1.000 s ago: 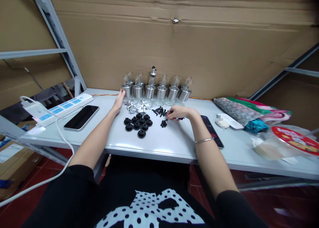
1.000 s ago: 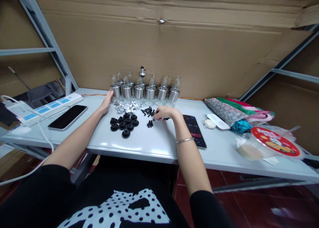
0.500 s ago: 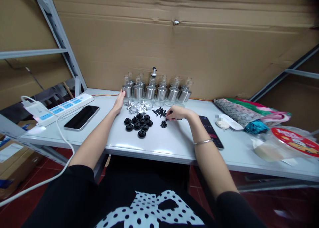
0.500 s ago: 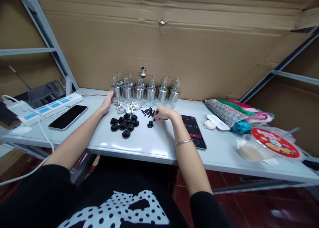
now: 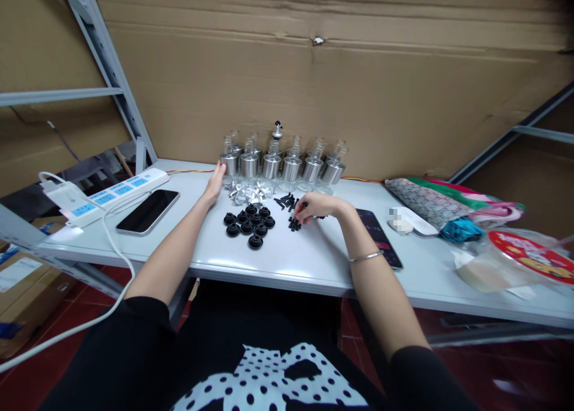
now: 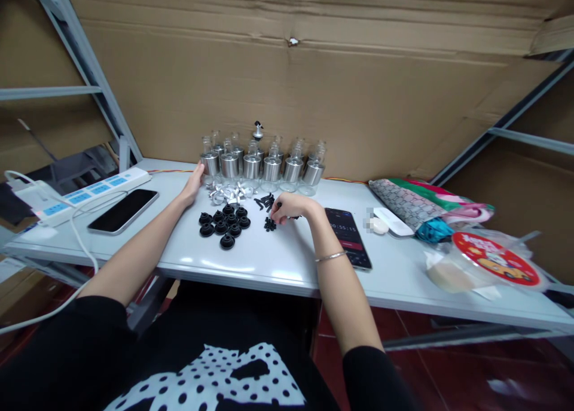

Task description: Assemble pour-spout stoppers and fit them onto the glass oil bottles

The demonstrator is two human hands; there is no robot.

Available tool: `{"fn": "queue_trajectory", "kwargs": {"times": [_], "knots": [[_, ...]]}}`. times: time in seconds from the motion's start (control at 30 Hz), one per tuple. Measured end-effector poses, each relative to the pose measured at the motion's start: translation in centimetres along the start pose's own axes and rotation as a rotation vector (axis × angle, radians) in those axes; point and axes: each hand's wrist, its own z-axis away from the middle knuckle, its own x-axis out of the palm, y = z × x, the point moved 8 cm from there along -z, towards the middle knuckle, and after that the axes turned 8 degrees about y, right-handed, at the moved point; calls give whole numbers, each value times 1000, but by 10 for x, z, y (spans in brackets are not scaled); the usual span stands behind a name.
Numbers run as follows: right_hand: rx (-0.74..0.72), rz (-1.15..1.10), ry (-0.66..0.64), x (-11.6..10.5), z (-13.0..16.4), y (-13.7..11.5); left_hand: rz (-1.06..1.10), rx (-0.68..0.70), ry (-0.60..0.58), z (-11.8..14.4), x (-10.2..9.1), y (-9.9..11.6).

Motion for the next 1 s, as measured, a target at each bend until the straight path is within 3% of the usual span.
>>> {"fn": "queue_trajectory", "kwargs": {"times": [0.23,0.67,1.0], "knots": [[-35,-73,61,-3,-3,-3,2,9,-5,-1,0,0],[-72,-128,-26,8,-1,-13,-3,-5,-5,0,0,1],[150,-322,-58,12,7,2,-53,18,-1,-1,0,0]]}}
